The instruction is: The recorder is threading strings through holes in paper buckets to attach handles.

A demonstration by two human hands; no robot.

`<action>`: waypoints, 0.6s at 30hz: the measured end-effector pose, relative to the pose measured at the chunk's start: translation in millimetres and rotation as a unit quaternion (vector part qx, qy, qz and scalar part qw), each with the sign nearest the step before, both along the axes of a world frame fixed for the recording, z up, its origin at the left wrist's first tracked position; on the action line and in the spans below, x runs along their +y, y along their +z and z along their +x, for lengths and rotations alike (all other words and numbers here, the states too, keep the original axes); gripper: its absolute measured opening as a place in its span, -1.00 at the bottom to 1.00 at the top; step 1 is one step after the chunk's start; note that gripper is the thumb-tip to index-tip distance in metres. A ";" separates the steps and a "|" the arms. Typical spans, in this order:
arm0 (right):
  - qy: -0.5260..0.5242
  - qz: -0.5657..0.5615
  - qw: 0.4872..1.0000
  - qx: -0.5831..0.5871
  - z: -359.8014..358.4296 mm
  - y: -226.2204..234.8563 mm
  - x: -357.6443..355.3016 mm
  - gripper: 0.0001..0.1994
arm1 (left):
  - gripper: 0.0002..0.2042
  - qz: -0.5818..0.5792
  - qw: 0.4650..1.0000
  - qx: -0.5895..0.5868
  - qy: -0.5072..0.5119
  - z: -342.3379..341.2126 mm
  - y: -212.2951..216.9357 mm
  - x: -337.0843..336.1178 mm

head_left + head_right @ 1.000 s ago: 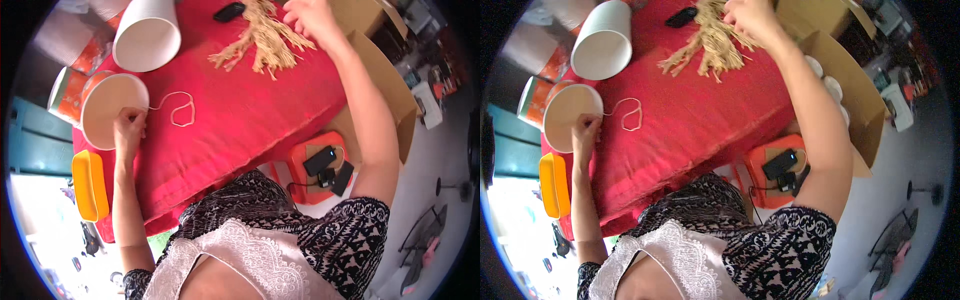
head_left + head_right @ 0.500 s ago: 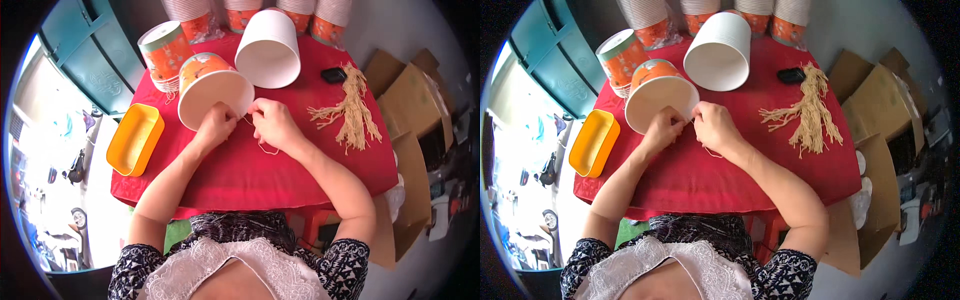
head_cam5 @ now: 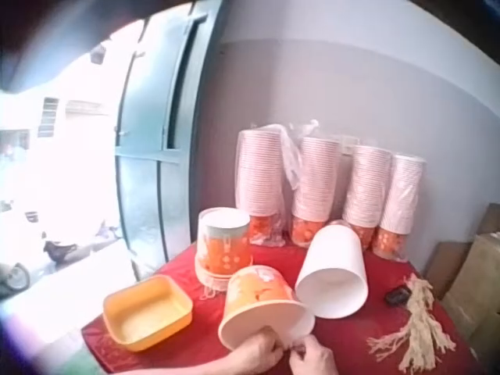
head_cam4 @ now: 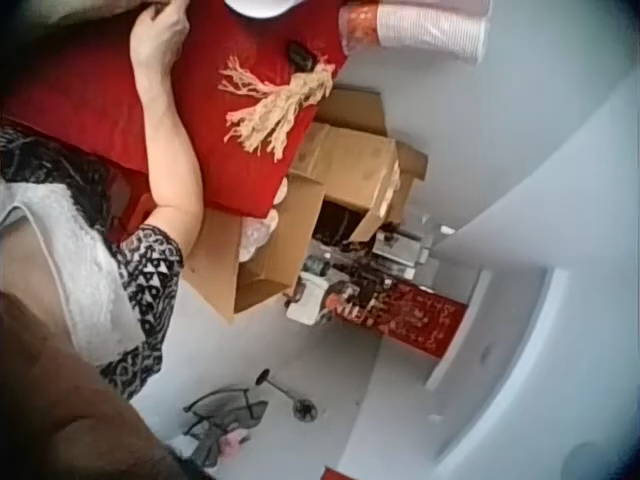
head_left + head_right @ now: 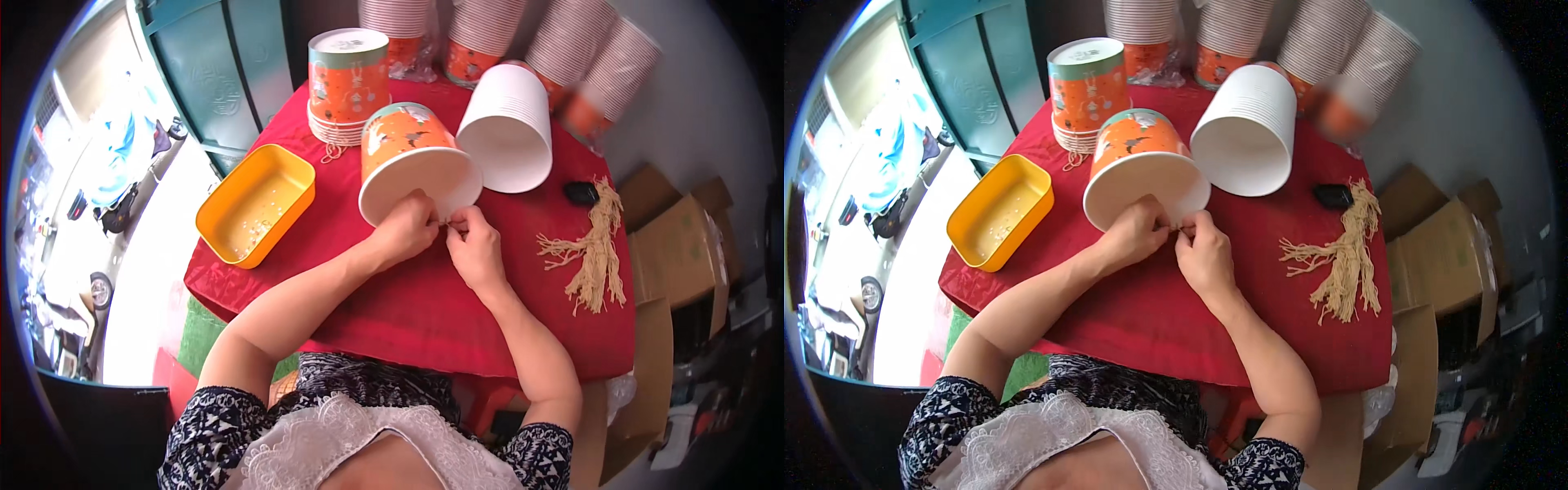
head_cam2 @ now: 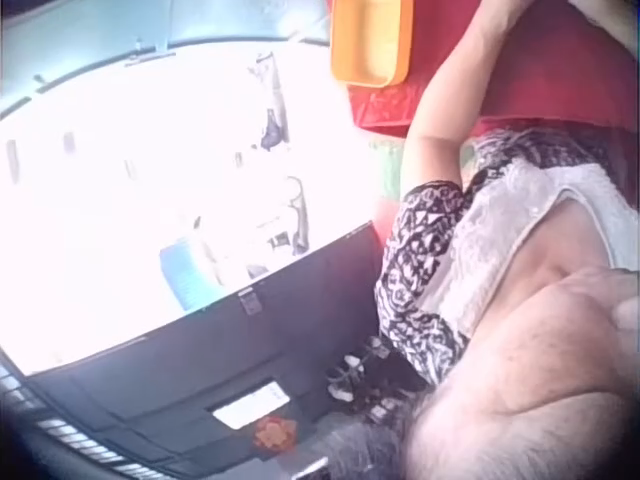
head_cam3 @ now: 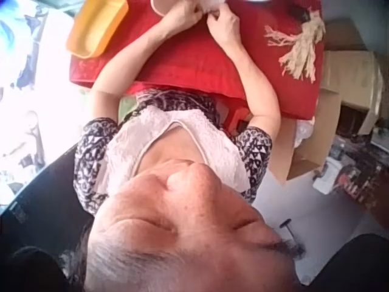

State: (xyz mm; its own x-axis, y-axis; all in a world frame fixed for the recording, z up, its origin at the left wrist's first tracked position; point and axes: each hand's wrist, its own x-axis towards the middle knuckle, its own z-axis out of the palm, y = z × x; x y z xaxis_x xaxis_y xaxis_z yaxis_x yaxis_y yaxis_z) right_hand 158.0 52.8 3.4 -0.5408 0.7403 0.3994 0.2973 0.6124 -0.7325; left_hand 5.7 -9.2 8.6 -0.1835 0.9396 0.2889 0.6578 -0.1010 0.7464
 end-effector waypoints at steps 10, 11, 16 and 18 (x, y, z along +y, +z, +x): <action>0.006 0.027 0.999 -0.015 -1.3 1.5 -3.9 -0.94 | -0.94 0.065 0.997 0.015 0.024 1.3 -12.1 -0.2; 0.006 0.029 0.999 -0.014 -1.9 1.4 -4.8 -0.94 | -0.94 0.067 0.997 0.016 0.024 1.3 -13.2 0.1; -0.013 0.082 0.996 -0.040 -6.2 -2.5 -4.1 -0.94 | -0.93 0.055 0.998 0.010 0.016 -1.1 -14.6 -0.3; -0.017 0.089 0.995 -0.041 -5.8 -2.5 -2.4 -0.94 | -0.93 0.050 0.999 0.001 0.009 0.7 -11.4 -1.0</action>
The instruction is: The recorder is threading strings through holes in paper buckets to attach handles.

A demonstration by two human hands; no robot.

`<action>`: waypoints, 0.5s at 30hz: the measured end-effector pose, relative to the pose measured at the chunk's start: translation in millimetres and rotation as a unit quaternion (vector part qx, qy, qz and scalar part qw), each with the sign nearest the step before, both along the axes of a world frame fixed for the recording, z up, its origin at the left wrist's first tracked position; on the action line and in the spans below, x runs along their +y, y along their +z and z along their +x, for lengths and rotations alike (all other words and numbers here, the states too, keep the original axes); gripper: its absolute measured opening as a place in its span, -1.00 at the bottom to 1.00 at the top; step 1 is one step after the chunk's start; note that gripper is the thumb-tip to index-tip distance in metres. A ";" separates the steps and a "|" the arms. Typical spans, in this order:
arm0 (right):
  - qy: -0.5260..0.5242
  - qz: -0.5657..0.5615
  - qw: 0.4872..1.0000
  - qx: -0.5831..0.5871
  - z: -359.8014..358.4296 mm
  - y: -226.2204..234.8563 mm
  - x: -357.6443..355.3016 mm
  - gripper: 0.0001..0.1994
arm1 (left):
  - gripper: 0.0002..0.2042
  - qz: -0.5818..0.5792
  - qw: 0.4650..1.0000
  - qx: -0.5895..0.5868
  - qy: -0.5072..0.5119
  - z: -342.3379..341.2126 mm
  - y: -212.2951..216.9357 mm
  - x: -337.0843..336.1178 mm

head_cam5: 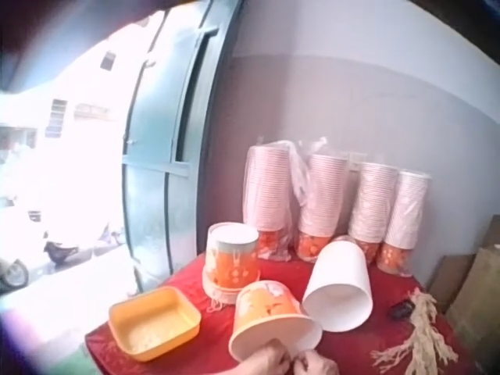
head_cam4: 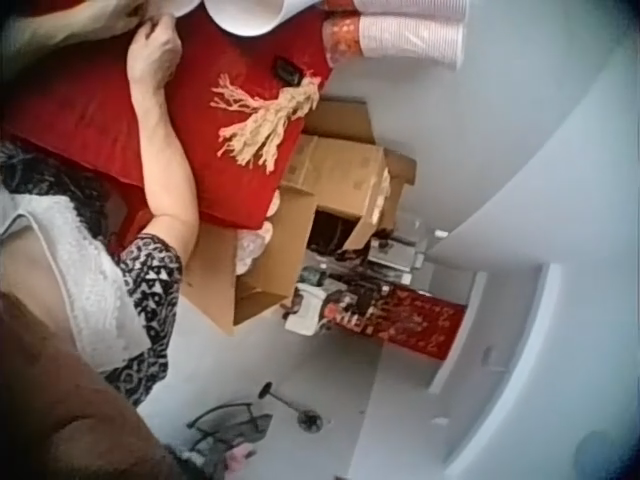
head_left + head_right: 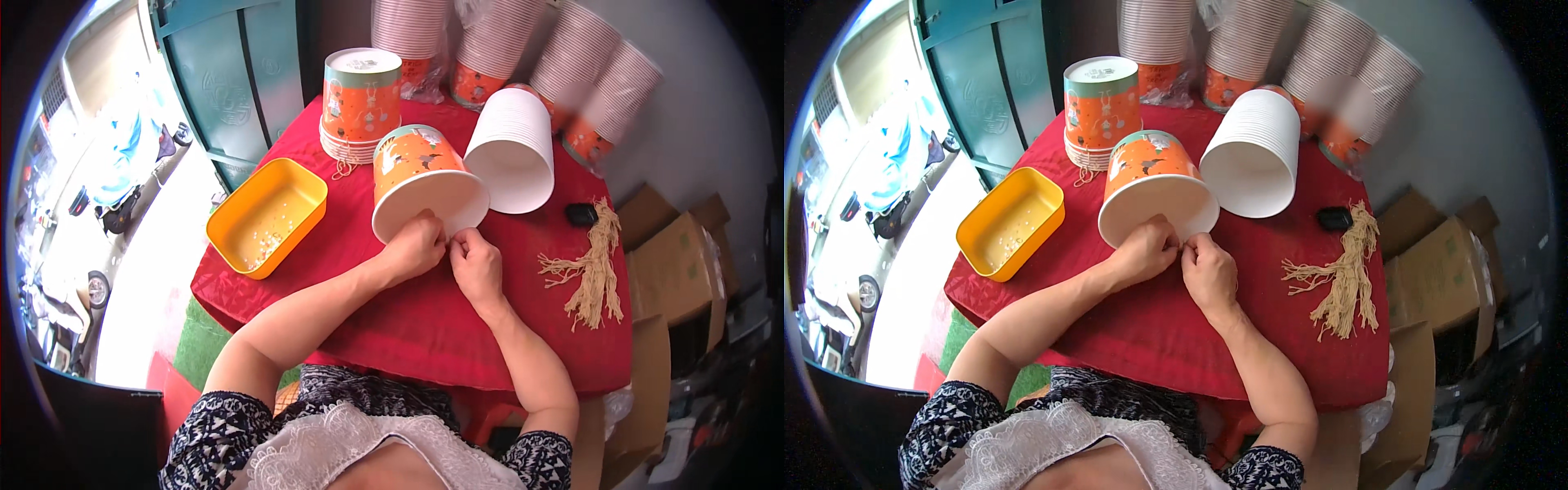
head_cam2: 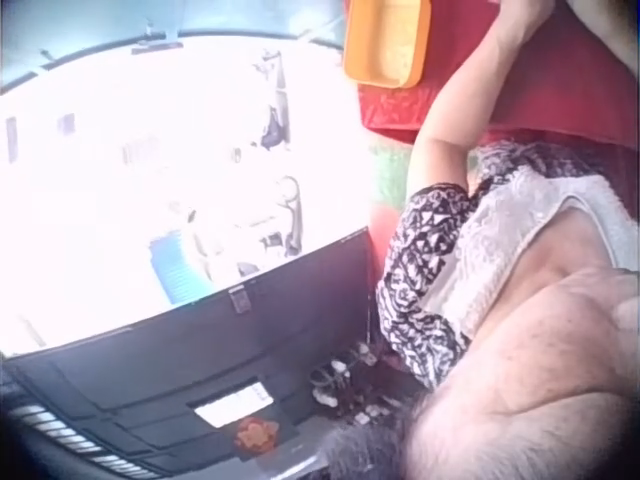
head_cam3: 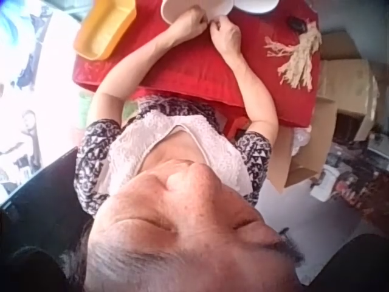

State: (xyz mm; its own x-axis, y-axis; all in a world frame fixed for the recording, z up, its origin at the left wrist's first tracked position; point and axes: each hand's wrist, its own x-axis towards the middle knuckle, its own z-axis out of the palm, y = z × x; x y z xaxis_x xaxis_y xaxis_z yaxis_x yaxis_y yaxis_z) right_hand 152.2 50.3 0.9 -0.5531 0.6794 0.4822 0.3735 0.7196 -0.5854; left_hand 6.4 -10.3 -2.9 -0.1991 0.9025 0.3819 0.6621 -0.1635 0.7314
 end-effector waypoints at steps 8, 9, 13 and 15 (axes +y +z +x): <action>0.003 0.080 0.997 0.002 -1.7 -2.7 2.0 -0.95 | -0.92 -0.014 1.000 -0.014 -0.010 0.4 4.1 -1.6; 0.005 0.079 0.997 0.002 -1.3 -3.3 2.6 -0.94 | -0.92 -0.010 1.000 -0.018 -0.009 0.7 3.9 -1.5; 0.011 0.084 0.996 0.012 0.2 -5.7 3.5 -0.95 | -0.92 -0.023 1.000 -0.017 -0.012 0.5 5.8 -1.3; 0.014 0.082 0.996 0.016 0.7 -3.7 2.6 -0.95 | -0.92 -0.019 1.000 -0.012 -0.014 -0.6 4.5 -0.2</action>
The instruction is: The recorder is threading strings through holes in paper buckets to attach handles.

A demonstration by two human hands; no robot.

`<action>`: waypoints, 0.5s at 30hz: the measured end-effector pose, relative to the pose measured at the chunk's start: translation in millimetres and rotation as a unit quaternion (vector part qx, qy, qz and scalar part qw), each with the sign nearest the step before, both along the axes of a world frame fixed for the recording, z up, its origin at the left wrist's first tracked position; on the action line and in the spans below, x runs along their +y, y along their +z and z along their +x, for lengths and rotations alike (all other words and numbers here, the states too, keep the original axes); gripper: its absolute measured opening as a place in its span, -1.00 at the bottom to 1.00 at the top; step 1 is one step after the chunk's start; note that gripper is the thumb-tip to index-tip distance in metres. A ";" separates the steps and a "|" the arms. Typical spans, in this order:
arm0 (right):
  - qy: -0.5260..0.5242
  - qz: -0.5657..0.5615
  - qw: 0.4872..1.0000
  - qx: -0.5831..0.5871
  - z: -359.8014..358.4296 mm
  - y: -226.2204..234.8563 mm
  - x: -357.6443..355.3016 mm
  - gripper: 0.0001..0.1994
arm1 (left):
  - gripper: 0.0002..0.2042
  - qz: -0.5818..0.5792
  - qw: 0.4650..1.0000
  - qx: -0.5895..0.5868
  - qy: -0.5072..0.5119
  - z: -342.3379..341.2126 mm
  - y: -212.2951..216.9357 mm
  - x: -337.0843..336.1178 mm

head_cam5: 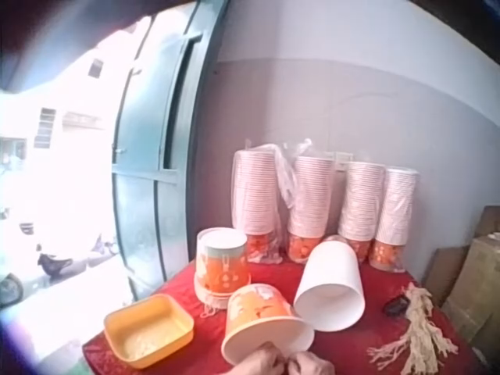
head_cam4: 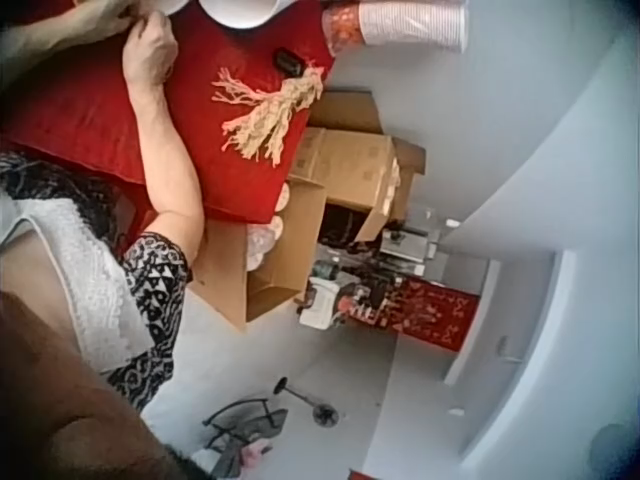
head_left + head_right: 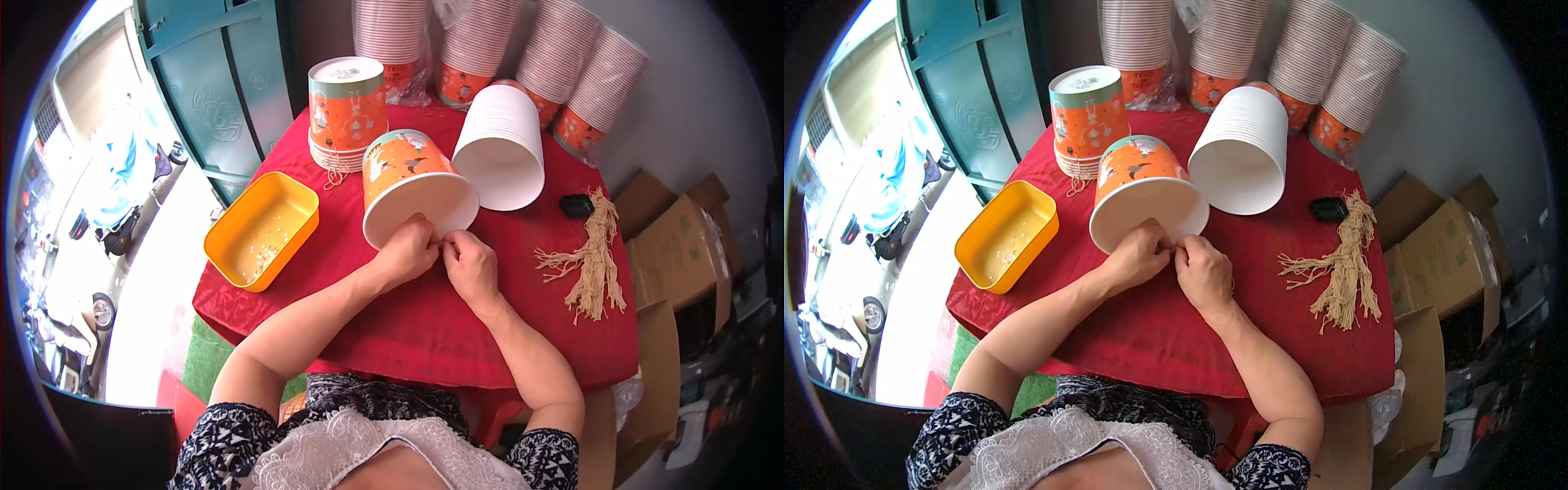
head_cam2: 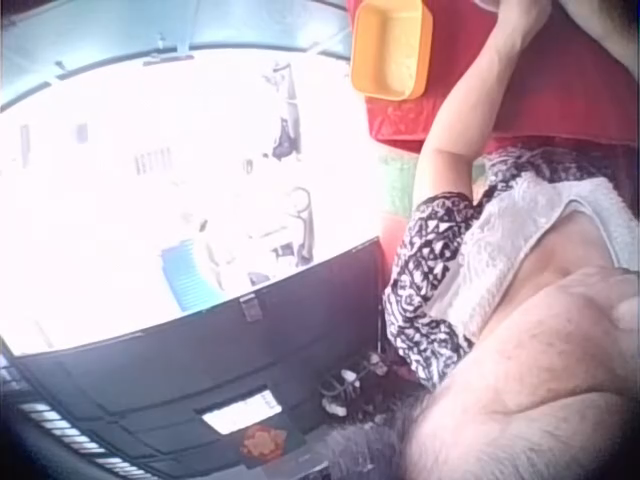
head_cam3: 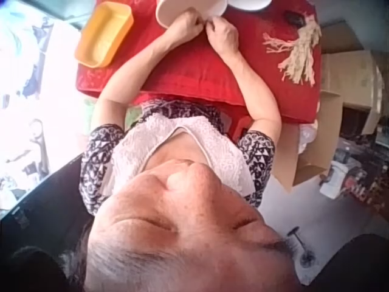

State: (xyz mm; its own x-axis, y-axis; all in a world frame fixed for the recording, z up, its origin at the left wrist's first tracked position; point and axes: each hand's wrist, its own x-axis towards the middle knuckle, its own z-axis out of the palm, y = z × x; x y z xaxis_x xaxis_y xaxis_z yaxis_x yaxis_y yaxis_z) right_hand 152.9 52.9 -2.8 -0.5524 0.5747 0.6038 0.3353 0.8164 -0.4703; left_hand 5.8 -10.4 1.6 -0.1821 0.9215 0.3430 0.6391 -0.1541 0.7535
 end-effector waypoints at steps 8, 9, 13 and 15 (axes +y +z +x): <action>0.020 -0.009 1.000 0.012 2.1 2.5 -2.3 -0.93 | -0.92 0.063 0.998 0.011 0.008 1.3 1.8 -1.1; 0.023 -0.004 1.000 0.013 2.4 3.0 -2.7 -0.93 | -0.92 0.060 0.998 0.005 0.012 1.4 2.5 -1.0; 0.009 0.005 1.000 -0.004 2.9 4.1 -6.3 -0.93 | -0.92 -0.009 0.999 -0.039 0.010 1.8 10.0 -2.7; 0.005 0.010 1.000 -0.020 2.0 2.9 -6.9 -0.93 | -0.91 -0.014 0.999 -0.045 0.004 0.3 9.6 -2.4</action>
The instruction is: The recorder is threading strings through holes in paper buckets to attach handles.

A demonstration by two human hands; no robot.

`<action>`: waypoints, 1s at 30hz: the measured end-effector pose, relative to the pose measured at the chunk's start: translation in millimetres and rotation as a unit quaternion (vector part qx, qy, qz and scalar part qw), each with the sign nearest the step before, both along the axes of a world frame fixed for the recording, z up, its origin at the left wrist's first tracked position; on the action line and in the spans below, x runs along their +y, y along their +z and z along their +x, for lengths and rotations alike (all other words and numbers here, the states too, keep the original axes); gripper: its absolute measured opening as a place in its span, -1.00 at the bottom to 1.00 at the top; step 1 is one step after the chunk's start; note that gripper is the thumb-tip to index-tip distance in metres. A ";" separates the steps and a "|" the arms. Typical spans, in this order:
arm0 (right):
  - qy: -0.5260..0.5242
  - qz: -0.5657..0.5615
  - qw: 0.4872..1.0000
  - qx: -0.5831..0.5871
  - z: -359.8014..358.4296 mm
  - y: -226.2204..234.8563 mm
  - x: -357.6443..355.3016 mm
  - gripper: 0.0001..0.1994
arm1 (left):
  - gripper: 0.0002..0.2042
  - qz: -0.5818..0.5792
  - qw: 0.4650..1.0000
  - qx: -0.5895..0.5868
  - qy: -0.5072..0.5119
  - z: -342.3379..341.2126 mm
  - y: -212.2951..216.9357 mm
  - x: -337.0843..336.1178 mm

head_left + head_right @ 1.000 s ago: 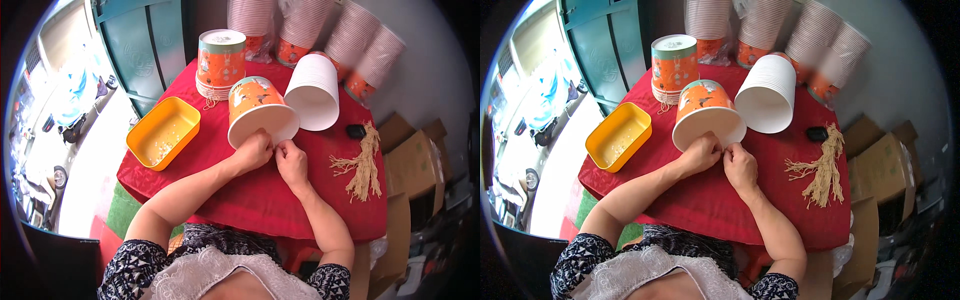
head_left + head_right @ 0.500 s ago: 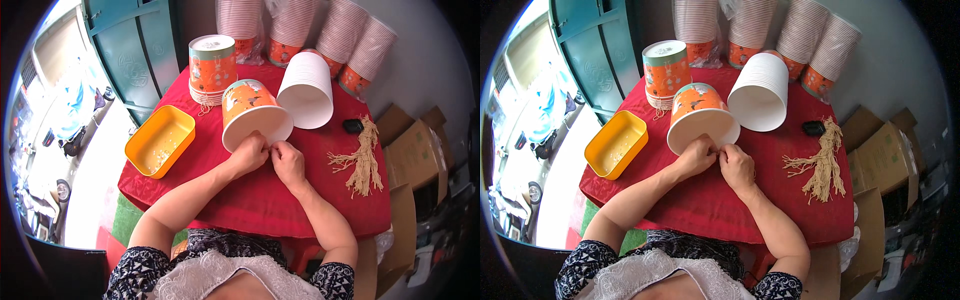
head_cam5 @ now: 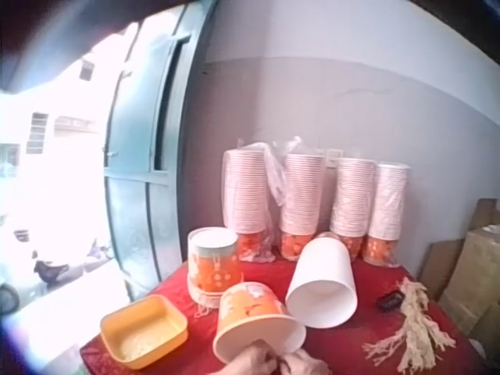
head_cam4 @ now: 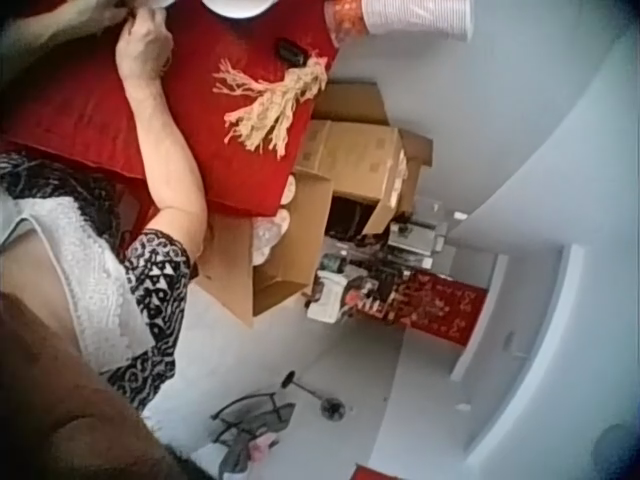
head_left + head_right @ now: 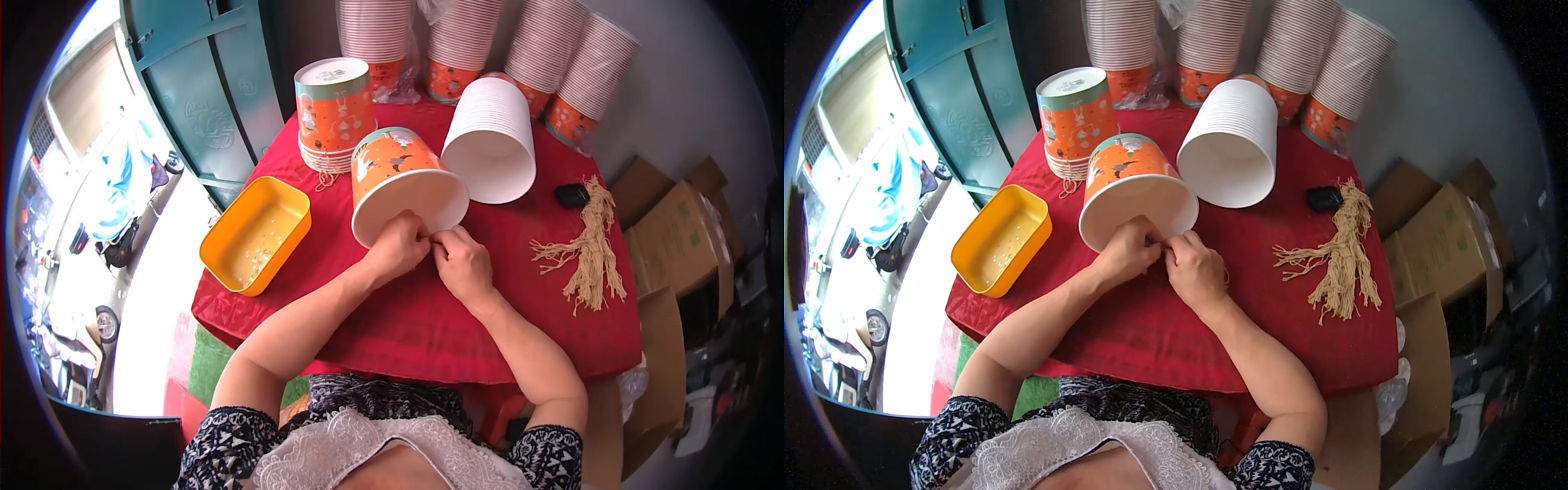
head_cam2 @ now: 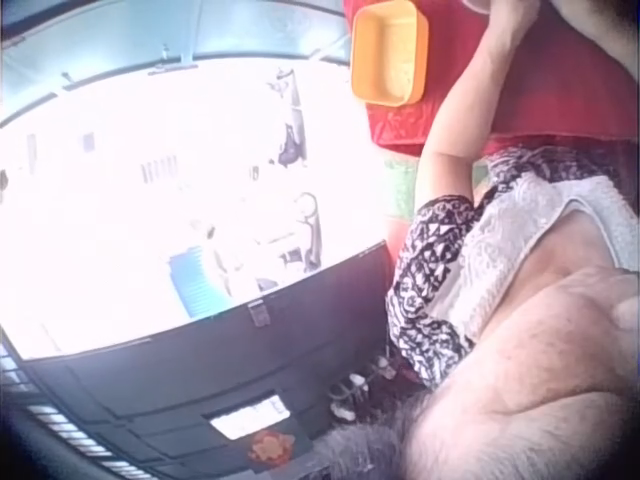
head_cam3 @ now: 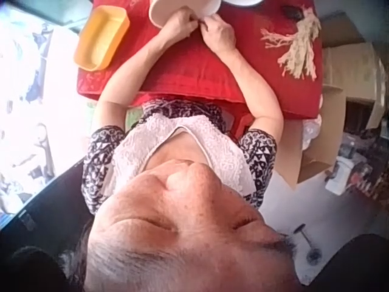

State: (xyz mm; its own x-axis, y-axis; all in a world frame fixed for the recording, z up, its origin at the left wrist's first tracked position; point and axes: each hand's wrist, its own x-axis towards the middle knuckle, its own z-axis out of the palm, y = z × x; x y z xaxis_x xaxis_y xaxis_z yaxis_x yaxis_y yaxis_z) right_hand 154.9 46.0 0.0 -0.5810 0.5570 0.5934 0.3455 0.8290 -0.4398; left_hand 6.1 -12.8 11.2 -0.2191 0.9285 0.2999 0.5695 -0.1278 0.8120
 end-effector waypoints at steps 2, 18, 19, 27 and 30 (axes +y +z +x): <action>-0.004 0.005 1.000 -0.014 -1.3 -2.3 1.3 -0.93 | -0.91 -0.004 1.000 -0.006 -0.005 -1.0 -0.9 0.5; 0.019 -0.078 0.996 0.027 0.5 -6.3 8.0 -0.92 | -0.91 0.069 0.994 0.066 0.046 5.0 -0.5 1.6; 0.020 -0.086 0.996 0.025 0.6 -7.2 9.6 -0.92 | -0.91 0.040 0.996 0.065 0.044 4.7 0.2 2.0; 0.003 -0.104 0.994 0.029 -1.2 -3.4 7.8 -0.93 | -0.91 0.011 0.999 0.021 0.028 1.2 -4.2 -0.9; 0.001 -0.114 0.993 0.029 -0.3 -3.7 8.9 -0.92 | -0.91 0.018 0.999 0.029 0.016 1.0 -5.1 -2.4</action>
